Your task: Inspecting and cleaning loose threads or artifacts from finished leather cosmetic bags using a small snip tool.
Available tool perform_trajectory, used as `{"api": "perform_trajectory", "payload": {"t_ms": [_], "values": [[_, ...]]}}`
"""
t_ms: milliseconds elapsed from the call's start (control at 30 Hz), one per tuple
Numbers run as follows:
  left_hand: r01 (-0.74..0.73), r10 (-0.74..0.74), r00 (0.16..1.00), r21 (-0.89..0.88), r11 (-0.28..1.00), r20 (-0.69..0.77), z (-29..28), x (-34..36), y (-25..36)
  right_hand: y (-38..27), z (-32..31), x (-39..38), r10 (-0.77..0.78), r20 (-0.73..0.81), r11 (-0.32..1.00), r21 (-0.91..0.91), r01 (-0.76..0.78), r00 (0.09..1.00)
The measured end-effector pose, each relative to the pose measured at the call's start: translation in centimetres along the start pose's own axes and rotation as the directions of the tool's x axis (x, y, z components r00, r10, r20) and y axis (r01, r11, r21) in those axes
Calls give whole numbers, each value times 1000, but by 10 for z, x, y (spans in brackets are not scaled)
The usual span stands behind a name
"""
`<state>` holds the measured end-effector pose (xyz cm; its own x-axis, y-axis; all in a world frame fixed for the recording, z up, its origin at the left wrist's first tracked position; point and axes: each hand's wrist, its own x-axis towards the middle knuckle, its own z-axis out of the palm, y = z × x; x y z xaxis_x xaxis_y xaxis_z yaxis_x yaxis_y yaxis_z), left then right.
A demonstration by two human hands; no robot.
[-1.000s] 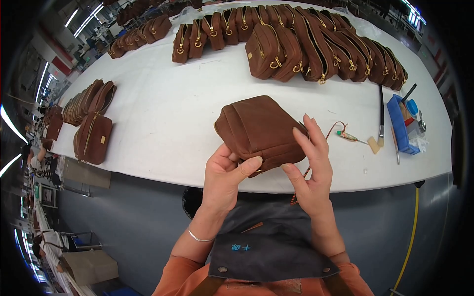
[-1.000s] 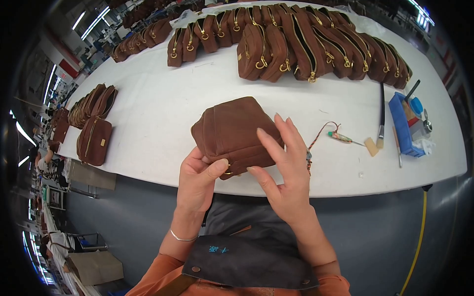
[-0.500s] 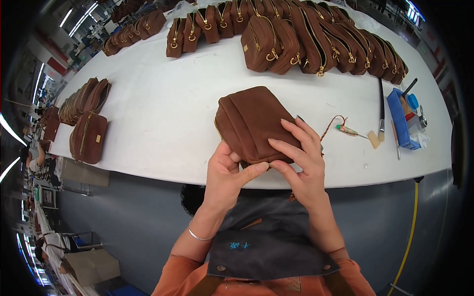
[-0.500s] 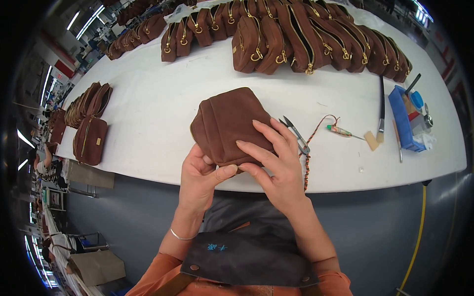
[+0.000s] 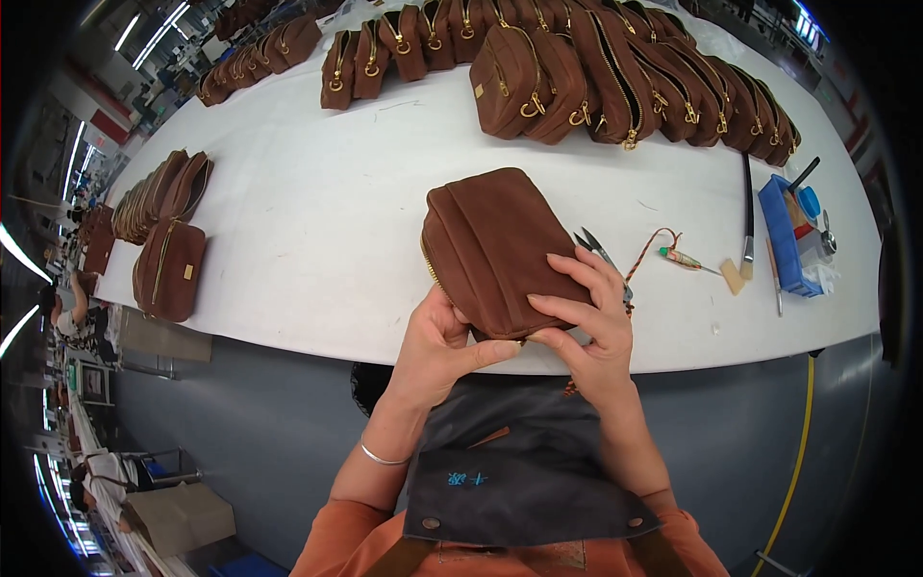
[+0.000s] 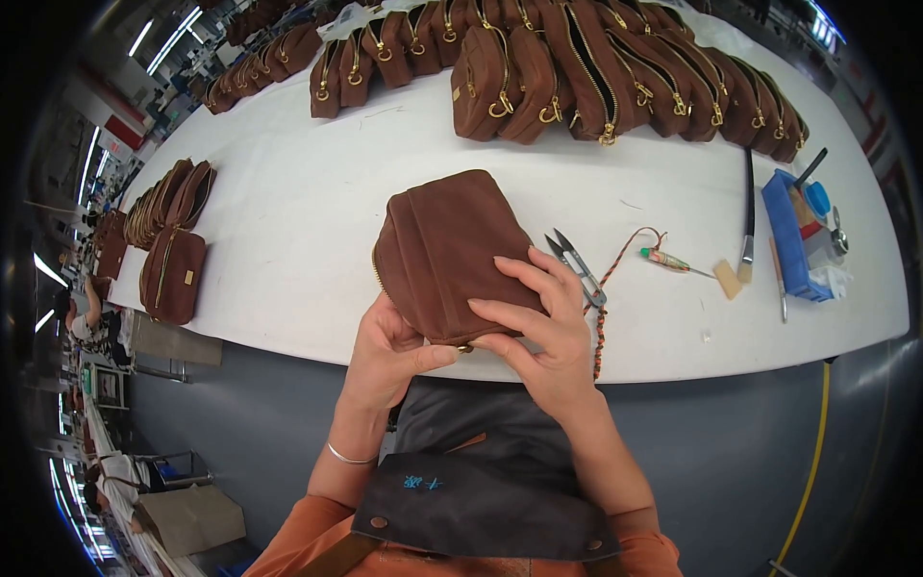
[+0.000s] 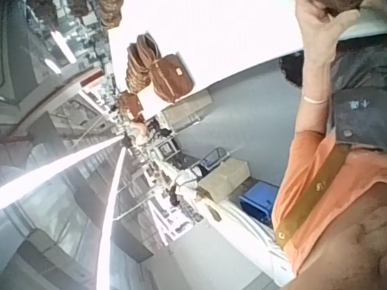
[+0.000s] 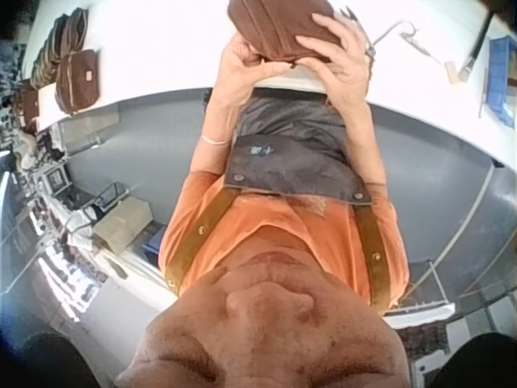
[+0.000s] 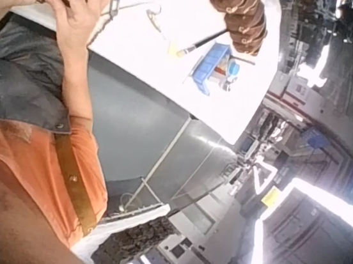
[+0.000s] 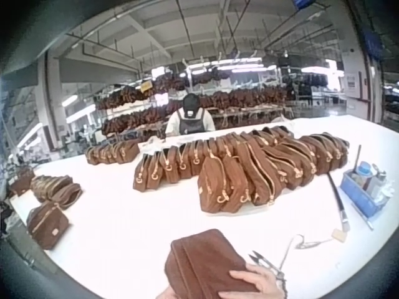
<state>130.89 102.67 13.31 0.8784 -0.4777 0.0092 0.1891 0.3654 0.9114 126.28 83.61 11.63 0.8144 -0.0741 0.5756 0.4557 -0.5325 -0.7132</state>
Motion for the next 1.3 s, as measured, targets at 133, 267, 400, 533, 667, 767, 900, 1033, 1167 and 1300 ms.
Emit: {"api": "perform_trajectory", "payload": {"t_ms": [133, 267, 400, 533, 667, 767, 900, 1033, 1167, 1300], "values": [[28, -26, 1000, -165, 986, 14, -13, 7, 6, 9, -6, -5, 8, 44, 999, 48, -11, 999], [119, -172, 972, -300, 946, -158, -25, 29, 8, 15, 1, -9, 210, 22, 914, 352, -204, 977], [82, -158, 979, -457, 886, -130, -28, 43, 4, 13, 0, -7, 352, 77, 764, 553, -333, 933], [43, -114, 987, -492, 869, -114, -28, 40, 5, 9, -4, -6, 387, 145, 674, 629, -387, 911], [58, -83, 996, -566, 823, -19, -30, 32, 5, 8, -4, -7, 385, 119, 684, 629, -370, 915], [48, -36, 999, -601, 798, 33, -34, 27, 3, 6, -5, -6, 418, 121, 681, 614, -399, 900], [9, 15, 999, -656, 755, 30, -33, 26, -1, 5, -6, -4, 491, 173, 608, 635, -477, 854], [28, -7, 999, -639, 769, 36, -29, 29, -2, 8, -6, -6, 502, 191, 592, 636, -496, 844], [21, -57, 997, -567, 823, -47, -28, 30, -2, 10, -6, -5, 510, 203, 572, 645, -506, 836], [19, -44, 999, -658, 753, -21, -36, 31, -7, 10, -6, -3, 505, 237, 550, 652, -521, 830]]}}
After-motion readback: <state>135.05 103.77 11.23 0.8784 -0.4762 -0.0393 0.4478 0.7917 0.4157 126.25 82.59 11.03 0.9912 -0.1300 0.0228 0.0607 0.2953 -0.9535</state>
